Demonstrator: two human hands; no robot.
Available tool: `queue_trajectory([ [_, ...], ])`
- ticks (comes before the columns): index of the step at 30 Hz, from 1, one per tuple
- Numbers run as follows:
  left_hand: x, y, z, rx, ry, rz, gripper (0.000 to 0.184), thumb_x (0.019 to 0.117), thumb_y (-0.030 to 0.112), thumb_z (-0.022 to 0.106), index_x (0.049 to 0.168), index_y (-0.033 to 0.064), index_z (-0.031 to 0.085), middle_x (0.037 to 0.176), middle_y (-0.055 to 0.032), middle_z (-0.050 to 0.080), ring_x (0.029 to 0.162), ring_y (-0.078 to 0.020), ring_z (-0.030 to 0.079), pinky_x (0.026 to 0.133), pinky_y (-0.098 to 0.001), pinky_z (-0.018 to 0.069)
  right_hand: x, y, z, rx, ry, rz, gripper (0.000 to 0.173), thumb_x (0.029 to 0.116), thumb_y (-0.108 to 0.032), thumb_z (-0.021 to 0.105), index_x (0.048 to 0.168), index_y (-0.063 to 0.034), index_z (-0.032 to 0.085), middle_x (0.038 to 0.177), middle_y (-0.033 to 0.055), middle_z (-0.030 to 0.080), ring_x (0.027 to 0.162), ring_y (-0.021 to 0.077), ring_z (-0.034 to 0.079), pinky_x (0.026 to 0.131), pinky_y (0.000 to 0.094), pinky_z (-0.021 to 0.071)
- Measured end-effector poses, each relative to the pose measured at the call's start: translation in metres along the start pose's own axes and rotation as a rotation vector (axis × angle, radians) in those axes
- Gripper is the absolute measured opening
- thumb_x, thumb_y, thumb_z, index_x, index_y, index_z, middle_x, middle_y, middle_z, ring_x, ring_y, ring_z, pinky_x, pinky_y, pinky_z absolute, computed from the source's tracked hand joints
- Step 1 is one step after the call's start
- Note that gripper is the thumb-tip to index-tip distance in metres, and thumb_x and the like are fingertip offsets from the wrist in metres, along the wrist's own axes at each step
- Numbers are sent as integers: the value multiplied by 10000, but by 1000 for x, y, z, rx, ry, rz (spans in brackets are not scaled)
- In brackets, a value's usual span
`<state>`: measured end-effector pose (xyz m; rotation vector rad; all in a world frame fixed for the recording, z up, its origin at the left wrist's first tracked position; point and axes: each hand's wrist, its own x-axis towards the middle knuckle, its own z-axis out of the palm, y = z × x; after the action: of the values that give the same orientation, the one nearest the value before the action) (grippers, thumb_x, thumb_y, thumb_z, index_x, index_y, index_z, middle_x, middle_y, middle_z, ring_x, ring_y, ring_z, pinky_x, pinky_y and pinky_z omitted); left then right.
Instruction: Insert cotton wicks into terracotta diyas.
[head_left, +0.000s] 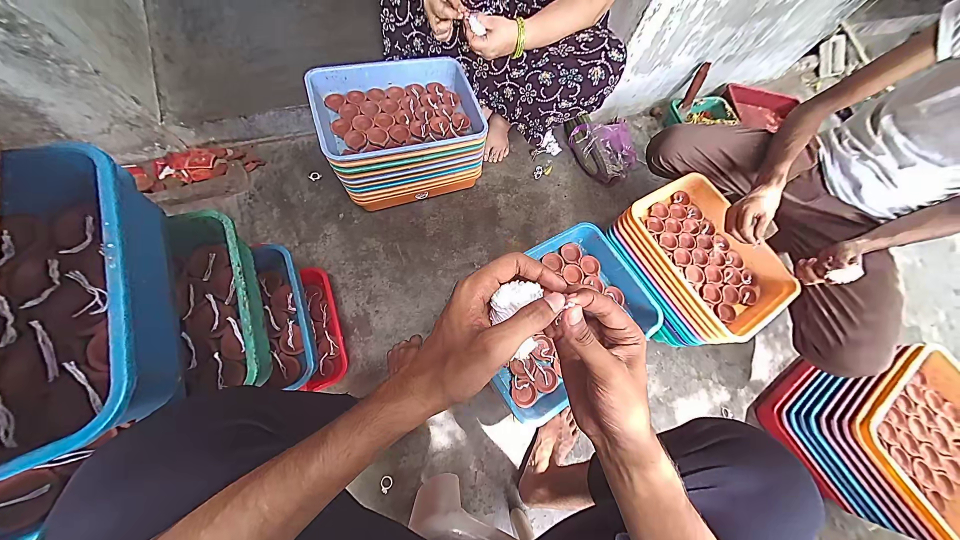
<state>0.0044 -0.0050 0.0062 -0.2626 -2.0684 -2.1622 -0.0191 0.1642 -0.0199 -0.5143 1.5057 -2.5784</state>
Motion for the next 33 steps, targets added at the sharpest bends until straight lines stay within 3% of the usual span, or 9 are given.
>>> queue_trajectory([
  [3,0,1,-1,-10,-28,13,122,988,141,631,1068,76,695,939,-50,695,839,-143,679,718,-272,593,0,0,-1,19,6,5,95,938,-59,736,1026,-39,766,1041,96,704,976,154,676,910,349,586],
  [6,-1,1,0,-29,-38,28,121,958,111,676,1065,58,697,965,-62,705,867,-149,690,756,-279,606,0,0,-1,33,29,12,94,919,-35,750,1011,-26,766,1036,101,709,983,158,682,919,347,591],
  [12,0,1,-2,2,12,58,72,926,65,731,989,32,742,910,-61,724,799,-141,692,706,-265,607,0,-1,-3,62,32,27,96,916,-33,752,1010,-25,771,1012,98,726,968,154,695,937,362,586],
  [17,2,1,-5,66,11,67,37,925,73,734,951,50,746,867,-38,716,746,-117,674,646,-248,586,1,0,-2,56,42,29,101,918,-32,749,1016,-19,773,1011,105,732,950,153,697,918,354,587],
  [22,2,1,-5,50,-19,-4,48,966,83,690,978,52,725,872,-39,703,752,-112,663,662,-237,578,1,-1,-3,140,53,78,121,919,-24,744,1038,-21,764,999,118,723,911,157,695,902,351,588],
  [29,2,-3,-5,-63,-95,-143,94,987,119,673,1005,63,747,1121,-75,715,976,-173,689,819,-300,604,4,-4,-4,207,132,208,78,940,-15,700,998,-12,753,985,134,712,909,169,685,888,343,579],
  [33,0,0,-2,-149,-129,-256,95,978,135,703,989,58,757,977,-77,710,779,-132,655,700,-248,577,4,-6,-4,181,159,293,91,941,6,668,973,10,753,935,135,713,869,153,682,852,315,580],
])
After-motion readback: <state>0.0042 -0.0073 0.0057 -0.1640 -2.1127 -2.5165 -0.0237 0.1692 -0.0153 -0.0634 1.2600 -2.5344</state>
